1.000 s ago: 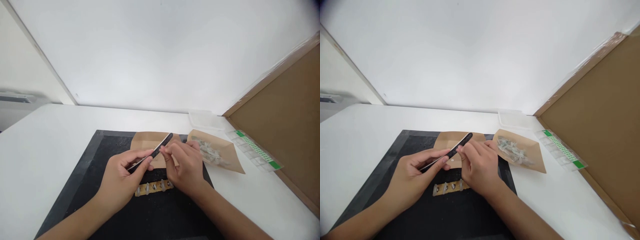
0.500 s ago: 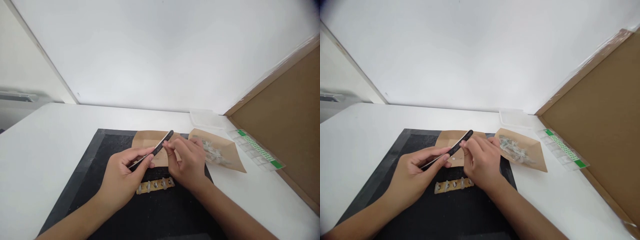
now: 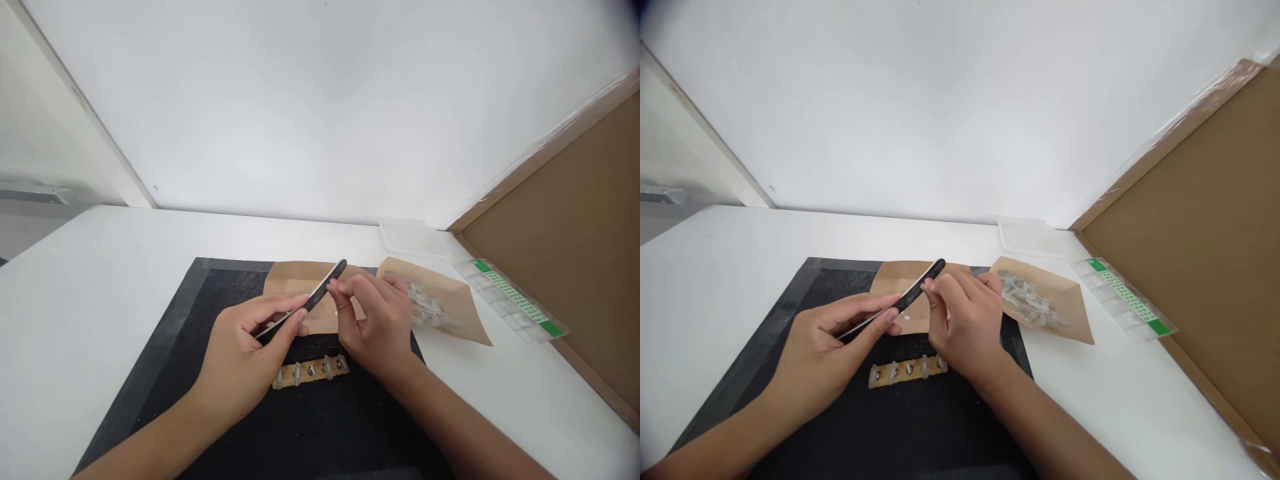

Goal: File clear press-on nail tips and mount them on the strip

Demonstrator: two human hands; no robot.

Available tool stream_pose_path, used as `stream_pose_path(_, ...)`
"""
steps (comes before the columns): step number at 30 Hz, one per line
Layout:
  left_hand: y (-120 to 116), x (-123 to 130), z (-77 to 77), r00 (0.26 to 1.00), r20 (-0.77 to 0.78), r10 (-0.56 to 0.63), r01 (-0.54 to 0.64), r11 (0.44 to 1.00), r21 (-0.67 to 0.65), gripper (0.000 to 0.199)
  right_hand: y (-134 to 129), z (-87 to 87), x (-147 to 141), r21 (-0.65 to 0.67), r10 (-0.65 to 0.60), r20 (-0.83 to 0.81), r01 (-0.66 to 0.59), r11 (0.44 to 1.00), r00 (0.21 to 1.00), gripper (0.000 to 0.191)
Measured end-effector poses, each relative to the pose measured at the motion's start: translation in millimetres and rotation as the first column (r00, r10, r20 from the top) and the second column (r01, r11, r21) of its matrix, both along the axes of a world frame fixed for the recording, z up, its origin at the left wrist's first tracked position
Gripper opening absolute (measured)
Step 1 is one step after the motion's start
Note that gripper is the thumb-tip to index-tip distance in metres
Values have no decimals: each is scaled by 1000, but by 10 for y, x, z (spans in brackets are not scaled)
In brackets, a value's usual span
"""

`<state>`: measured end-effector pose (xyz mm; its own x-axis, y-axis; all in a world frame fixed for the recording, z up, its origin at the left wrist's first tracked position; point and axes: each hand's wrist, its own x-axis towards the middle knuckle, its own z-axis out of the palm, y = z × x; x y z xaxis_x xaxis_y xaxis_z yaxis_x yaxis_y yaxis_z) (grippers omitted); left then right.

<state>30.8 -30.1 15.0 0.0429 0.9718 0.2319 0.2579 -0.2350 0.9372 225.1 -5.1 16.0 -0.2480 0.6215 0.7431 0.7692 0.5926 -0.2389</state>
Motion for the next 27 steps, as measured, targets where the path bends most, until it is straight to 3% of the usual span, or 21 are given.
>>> stream_pose_path(9, -18, -9, -14, 991, -131, 39, -18, 988, 154, 20, -9, 32, 1, -25, 3, 16, -2, 1000, 1000, 29)
stream_pose_path(14, -47, -27, -17, 963, -259, 68, 21, 945, 326, 25, -25, 77, 4, -71, -14, 14, 15, 997, 1000, 29)
stream_pose_path(21, -66, -2, 17, 946, -301, 119, 39, 881, 471, 26, -48, 90, -16, -83, -17, -5, 16, 996, 1000, 25)
stream_pose_path(24, -64, 5, 23, 940, -309, 145, 28, 869, 494, 26, -61, 86, -35, -64, -50, -32, 48, 997, 998, 27)
stream_pose_path(27, -62, 8, 42, 936, -321, 147, 30, 873, 486, 26, -76, 80, -59, -100, -7, -22, 5, 995, 1000, 26)
